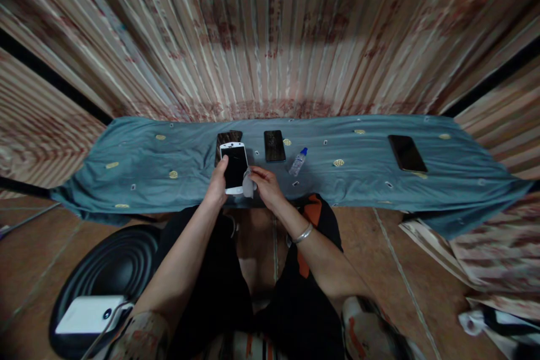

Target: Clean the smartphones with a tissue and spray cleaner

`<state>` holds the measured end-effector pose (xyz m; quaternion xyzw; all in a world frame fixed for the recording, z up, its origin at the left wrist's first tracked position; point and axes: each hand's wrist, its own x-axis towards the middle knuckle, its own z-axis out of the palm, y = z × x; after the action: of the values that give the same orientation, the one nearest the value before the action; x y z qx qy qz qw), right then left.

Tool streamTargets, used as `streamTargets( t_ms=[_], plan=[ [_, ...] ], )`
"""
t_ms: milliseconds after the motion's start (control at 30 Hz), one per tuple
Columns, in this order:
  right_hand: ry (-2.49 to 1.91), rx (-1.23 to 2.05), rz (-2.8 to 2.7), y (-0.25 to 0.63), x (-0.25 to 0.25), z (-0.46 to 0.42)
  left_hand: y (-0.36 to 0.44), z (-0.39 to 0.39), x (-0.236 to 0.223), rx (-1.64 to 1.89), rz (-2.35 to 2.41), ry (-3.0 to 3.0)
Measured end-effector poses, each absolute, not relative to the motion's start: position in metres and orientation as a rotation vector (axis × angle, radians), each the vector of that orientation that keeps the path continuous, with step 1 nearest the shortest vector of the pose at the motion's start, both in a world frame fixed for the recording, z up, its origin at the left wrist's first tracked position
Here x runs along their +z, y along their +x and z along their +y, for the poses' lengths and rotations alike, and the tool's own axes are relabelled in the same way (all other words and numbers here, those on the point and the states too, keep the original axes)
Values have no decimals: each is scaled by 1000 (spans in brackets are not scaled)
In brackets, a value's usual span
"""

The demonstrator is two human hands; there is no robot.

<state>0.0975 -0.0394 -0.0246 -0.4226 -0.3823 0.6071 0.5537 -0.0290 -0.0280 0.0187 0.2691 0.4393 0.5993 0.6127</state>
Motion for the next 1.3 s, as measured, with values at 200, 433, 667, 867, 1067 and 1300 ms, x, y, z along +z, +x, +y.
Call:
streamTargets(
  t_ms=[200,433,667,867,1067,1300],
  plan=[
    [-1022,1373,-913,100,-24,-37,-27,-26,12,1399,1154,728],
    [-1044,1322,-862,98,-23,-37,-26,-25,7,1459,1131,826],
    [-1093,1213,-940,100,-20,-36,-33,-19,-7,1498,1106,984],
    [-1189,953,-1273,100,-18,-40,-35,-20,-8,1488,1125,978],
    [-1281,714,-1523,99,-15,-47,-27,-22,-3,1477,1129,905],
    [-1193,498,-1727,93,-15,-52,-20,-23,-2,1472,1167,833]
  ],
)
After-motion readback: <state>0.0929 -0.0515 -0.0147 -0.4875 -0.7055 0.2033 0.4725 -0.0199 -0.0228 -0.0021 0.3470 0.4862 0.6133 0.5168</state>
